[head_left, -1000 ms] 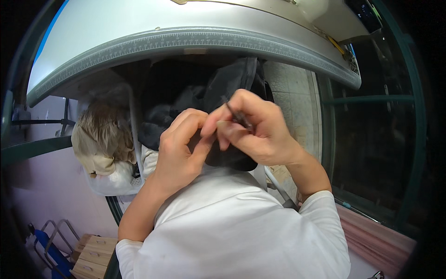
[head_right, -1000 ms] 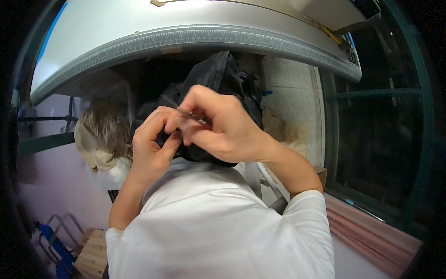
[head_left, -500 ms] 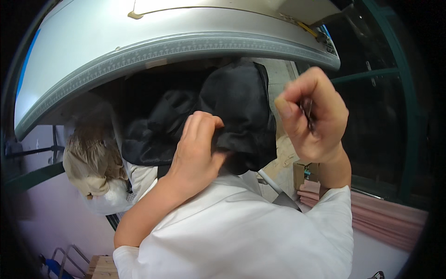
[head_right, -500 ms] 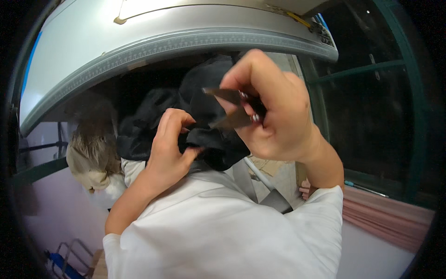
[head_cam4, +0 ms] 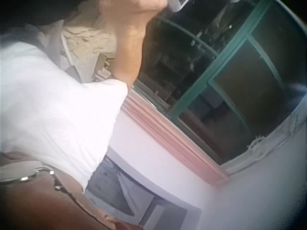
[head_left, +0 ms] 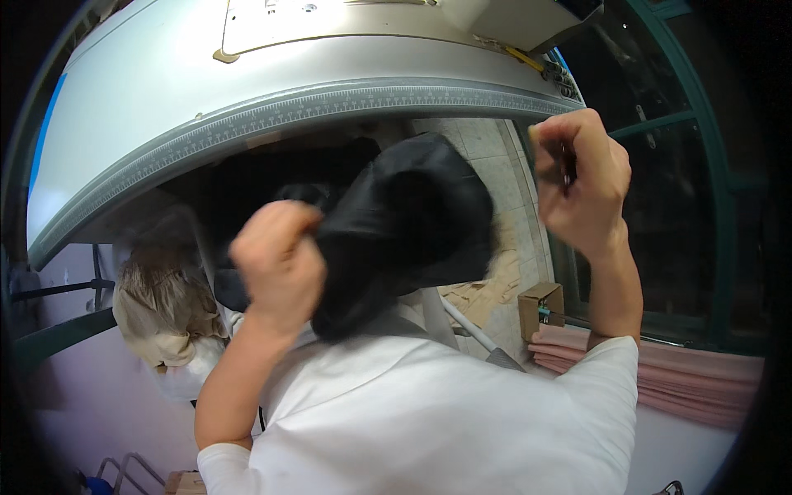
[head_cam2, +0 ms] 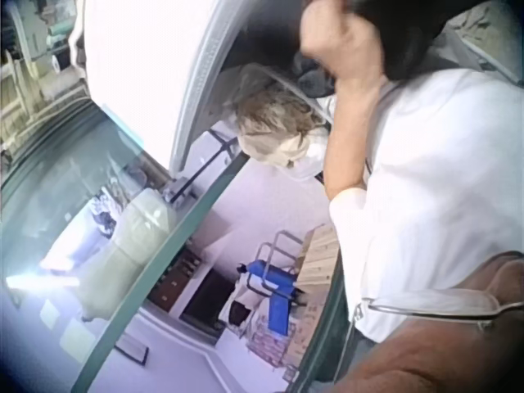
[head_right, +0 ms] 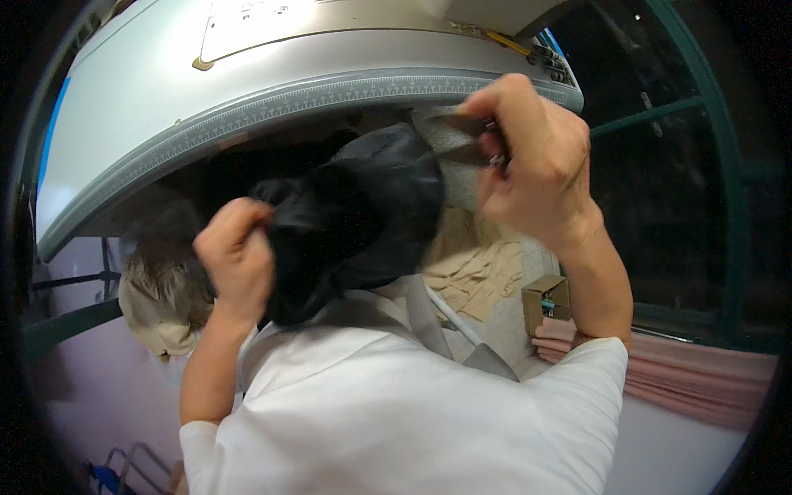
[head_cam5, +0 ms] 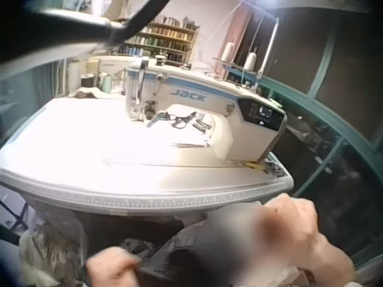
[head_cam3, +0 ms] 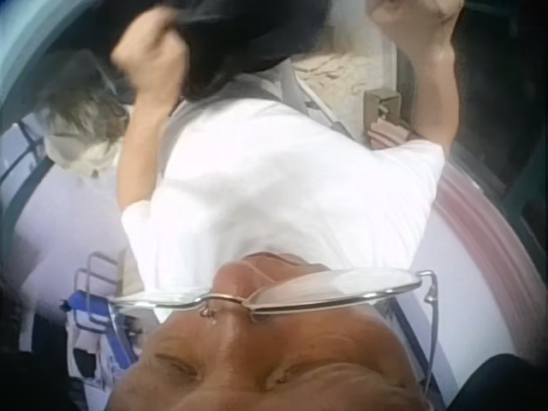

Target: The person hand-sews a black fabric bag using a needle and thread. They repeatedly insert the needle through the fabric, pull the thread tight, and adjust the bag's position to work on different sections of the seam. The person also uses a white plastic strap as a guide or marker during the process.

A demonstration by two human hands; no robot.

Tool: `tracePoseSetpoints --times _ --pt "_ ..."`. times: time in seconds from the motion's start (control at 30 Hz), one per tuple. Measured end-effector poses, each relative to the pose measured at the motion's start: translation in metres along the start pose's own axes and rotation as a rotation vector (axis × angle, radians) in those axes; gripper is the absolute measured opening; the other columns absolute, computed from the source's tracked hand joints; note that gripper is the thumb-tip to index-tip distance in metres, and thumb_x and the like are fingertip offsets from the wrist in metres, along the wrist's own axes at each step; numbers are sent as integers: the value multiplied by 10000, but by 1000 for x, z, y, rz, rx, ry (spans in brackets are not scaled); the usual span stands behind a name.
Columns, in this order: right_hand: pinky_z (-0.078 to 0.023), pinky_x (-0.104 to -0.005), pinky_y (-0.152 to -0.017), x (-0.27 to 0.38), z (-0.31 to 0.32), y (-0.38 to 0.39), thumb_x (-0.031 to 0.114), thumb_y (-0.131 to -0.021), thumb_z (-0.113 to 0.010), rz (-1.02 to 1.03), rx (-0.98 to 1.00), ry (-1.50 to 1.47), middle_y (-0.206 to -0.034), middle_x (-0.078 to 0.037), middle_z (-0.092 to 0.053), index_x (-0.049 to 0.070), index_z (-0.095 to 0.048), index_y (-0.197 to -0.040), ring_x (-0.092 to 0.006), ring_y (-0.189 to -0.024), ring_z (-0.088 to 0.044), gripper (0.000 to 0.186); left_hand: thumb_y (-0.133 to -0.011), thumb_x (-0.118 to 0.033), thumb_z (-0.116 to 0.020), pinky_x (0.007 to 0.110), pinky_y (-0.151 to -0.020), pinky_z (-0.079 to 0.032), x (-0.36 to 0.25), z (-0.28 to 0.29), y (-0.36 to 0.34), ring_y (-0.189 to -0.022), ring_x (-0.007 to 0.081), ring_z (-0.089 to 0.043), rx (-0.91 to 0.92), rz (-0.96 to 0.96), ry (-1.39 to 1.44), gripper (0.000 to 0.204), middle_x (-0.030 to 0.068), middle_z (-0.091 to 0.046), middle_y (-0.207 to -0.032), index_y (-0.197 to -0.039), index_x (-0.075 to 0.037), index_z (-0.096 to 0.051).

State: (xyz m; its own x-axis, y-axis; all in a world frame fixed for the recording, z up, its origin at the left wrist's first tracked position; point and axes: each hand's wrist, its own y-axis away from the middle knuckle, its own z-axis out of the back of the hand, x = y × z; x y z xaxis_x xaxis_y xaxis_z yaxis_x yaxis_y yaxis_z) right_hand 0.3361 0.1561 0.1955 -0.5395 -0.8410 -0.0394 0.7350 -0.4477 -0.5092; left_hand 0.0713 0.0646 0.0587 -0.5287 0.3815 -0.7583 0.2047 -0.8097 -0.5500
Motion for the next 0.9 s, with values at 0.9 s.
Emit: tracePoseSetpoints --times 0.9 --pt "-304 -213 -474 66 35 -39 162 -891 -693 -208 -164 -535 -633 13 -488 81 -491 -896 -51 -516 -406 217 -749 59 -570 399 -775 -476 -47 -52 -20 -869 336 -612 257 -91 324 277 179 -612 -915 -1021 32 -615"
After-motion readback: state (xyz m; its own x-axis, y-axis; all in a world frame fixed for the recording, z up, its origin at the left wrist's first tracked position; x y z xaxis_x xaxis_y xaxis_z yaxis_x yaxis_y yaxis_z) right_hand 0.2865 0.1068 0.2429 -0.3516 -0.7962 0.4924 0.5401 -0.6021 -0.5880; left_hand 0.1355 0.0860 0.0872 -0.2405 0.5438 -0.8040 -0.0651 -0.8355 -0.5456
